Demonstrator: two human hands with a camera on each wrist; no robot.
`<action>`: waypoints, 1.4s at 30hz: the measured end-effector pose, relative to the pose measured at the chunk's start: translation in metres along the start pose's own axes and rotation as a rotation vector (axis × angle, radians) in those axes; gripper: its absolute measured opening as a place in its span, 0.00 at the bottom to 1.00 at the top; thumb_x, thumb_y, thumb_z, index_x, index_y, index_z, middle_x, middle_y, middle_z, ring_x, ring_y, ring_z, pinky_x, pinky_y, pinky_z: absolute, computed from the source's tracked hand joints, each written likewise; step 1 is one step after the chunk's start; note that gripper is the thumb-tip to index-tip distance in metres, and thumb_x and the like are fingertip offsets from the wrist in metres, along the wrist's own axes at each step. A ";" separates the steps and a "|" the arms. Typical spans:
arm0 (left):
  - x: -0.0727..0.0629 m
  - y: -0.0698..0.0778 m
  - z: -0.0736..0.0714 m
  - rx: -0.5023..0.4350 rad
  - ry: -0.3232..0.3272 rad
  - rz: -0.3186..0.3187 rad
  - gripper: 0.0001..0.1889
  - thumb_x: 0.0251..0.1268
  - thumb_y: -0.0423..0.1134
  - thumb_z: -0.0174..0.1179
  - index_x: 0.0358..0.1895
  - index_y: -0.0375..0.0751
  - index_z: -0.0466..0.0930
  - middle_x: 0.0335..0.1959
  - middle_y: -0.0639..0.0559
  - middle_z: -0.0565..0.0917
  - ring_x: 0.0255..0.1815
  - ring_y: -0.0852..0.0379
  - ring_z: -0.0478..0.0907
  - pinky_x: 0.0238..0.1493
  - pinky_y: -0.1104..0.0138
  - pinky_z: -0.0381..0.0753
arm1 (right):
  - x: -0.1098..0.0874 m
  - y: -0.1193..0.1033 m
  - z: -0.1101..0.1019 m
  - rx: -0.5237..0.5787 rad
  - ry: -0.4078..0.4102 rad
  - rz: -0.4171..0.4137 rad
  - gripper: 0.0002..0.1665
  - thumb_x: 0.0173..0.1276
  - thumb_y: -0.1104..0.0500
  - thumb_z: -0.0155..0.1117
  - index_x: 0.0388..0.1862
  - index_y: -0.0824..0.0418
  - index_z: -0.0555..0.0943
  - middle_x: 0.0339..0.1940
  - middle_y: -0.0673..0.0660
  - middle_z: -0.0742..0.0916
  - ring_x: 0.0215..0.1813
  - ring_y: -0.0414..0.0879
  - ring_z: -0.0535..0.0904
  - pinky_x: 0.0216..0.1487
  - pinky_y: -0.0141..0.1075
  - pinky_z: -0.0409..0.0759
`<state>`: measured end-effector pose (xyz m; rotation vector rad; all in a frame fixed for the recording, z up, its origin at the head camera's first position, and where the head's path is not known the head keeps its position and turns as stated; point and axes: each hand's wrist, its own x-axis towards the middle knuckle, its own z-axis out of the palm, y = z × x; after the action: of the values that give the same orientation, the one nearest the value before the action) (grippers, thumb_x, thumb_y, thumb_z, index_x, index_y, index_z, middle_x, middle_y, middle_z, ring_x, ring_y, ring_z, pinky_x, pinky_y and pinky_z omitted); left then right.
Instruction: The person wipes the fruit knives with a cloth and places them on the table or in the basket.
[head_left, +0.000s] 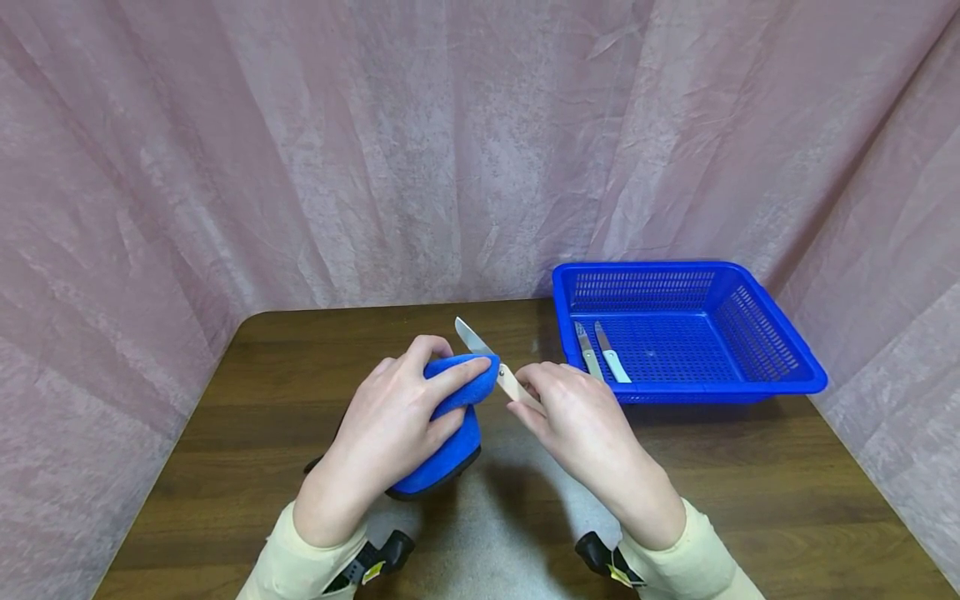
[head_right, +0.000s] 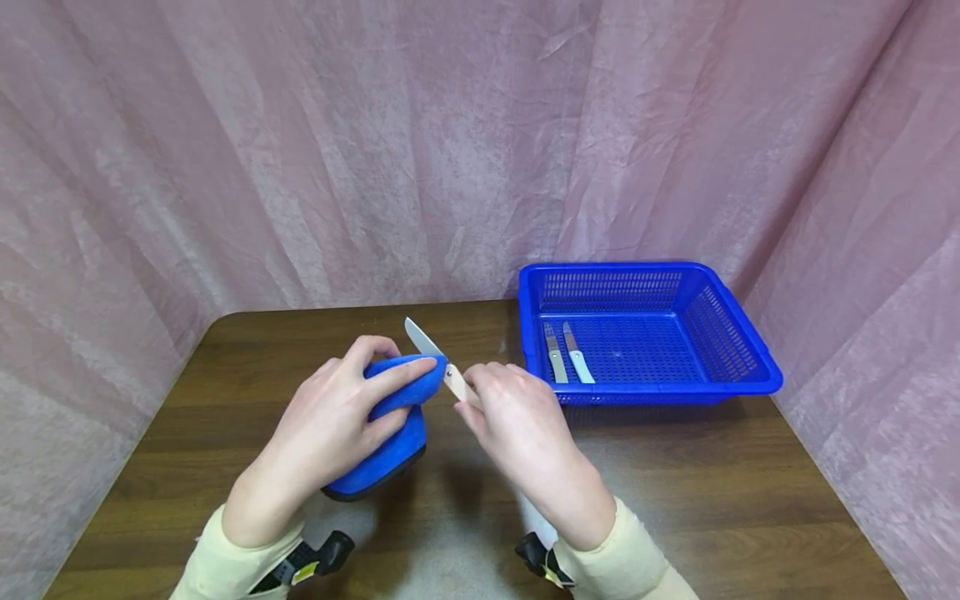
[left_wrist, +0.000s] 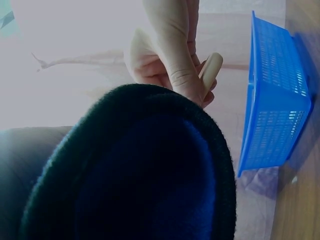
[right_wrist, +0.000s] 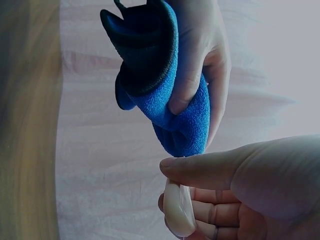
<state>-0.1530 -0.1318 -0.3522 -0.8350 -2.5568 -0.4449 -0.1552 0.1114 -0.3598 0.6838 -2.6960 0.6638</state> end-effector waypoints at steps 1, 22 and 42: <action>0.000 0.000 0.000 0.000 0.000 -0.001 0.30 0.67 0.39 0.73 0.73 0.62 0.86 0.60 0.43 0.79 0.45 0.47 0.87 0.50 0.50 0.83 | 0.000 0.000 0.000 -0.001 0.001 -0.001 0.12 0.68 0.58 0.84 0.44 0.58 0.88 0.32 0.46 0.85 0.34 0.45 0.79 0.37 0.42 0.78; 0.000 -0.002 0.000 0.009 0.007 -0.021 0.29 0.67 0.39 0.73 0.72 0.63 0.86 0.61 0.44 0.80 0.50 0.48 0.86 0.49 0.50 0.83 | -0.001 0.000 0.001 -0.001 0.012 -0.032 0.12 0.68 0.58 0.84 0.44 0.58 0.89 0.32 0.46 0.85 0.34 0.44 0.80 0.36 0.42 0.79; -0.001 -0.005 -0.001 0.005 0.002 -0.054 0.30 0.67 0.40 0.74 0.72 0.63 0.86 0.62 0.43 0.80 0.50 0.46 0.86 0.50 0.49 0.84 | 0.000 0.000 0.001 -0.003 -0.001 -0.026 0.11 0.68 0.58 0.84 0.44 0.57 0.89 0.31 0.46 0.85 0.33 0.44 0.80 0.36 0.42 0.78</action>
<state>-0.1552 -0.1362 -0.3522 -0.7647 -2.5826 -0.4548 -0.1553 0.1108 -0.3602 0.7176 -2.6838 0.6524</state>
